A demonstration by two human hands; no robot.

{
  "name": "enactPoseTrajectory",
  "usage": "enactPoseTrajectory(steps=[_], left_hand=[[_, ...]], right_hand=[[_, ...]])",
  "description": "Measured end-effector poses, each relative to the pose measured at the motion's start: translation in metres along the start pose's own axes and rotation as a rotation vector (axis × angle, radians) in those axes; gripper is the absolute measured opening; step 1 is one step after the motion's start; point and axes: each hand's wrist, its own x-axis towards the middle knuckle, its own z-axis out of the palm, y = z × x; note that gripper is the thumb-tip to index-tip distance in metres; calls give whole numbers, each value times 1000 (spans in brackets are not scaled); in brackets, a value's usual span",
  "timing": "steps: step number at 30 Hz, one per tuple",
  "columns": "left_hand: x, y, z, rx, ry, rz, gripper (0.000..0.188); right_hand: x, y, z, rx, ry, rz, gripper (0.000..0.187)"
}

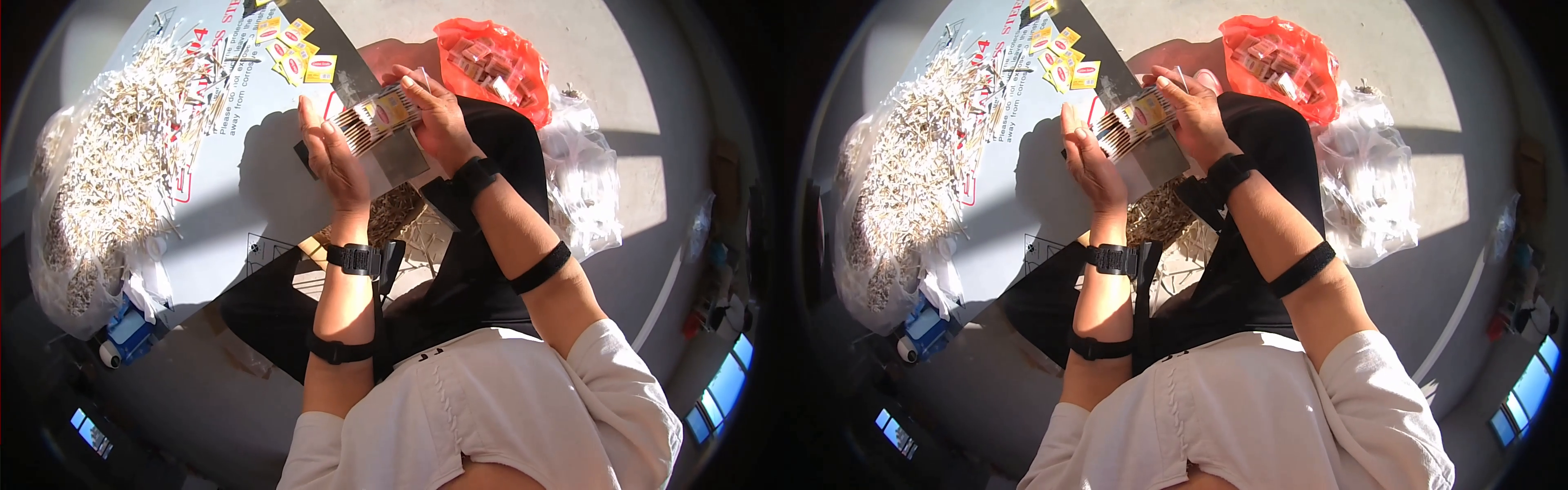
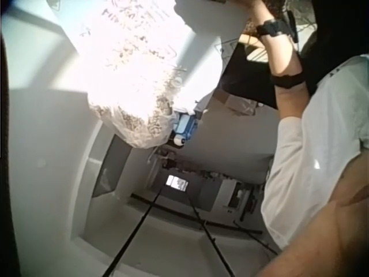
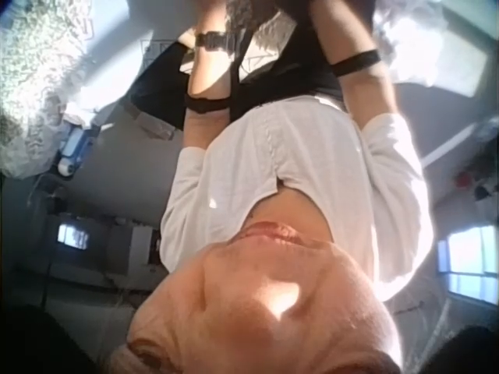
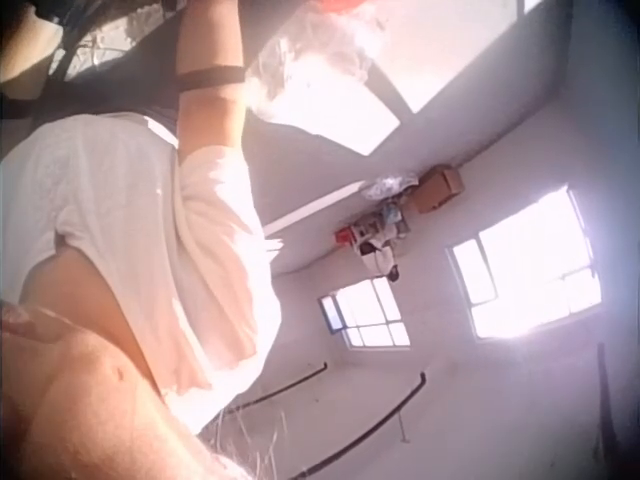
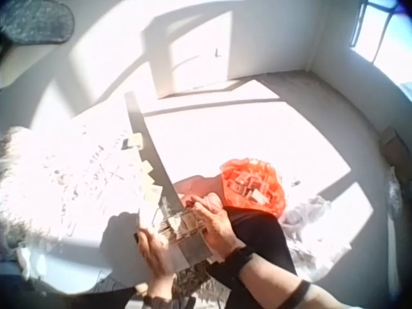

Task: Sorting and aligning thin wooden sticks into a container or bundle on a table.

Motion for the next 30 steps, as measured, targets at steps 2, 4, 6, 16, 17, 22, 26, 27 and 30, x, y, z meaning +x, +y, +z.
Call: enactPoseTrajectory(steps=[2, 4, 6, 16, 17, 22, 26, 27, 30], left_hand=[[1, 1, 7, -114, 18, -40, 65], [3, 0, 11, -188, 34, -35, 71], [5, -4, 13, -213, 18, -22, 67], [10, -10, 38, -323, 36, -10, 68], [10, -9, 40, -408, 63, -19, 69], [7, -8, 40, -364, 172, 7, 72], [7, -5, 38, -345, 128, -19, 72], [6, -5, 38, -341, 106, -30, 72], [7, -5, 38, -328, 96, -14, 70]], right_hand=[[0, 4, 1, -107, -125, -163, 30], [-3, 5, 0, -117, -106, -166, 26], [-5, 5, 3, -238, -133, -243, 27], [-6, 7, 5, -239, -134, -207, 29], [-5, 5, 3, -238, -133, -211, 29], [-3, 4, -5, 174, -54, 53, 31], [-3, 5, -4, 33, 17, 83, 30], [-4, 8, -3, -22, 33, 26, 30], [-6, 12, 4, -135, 72, -61, 28]])
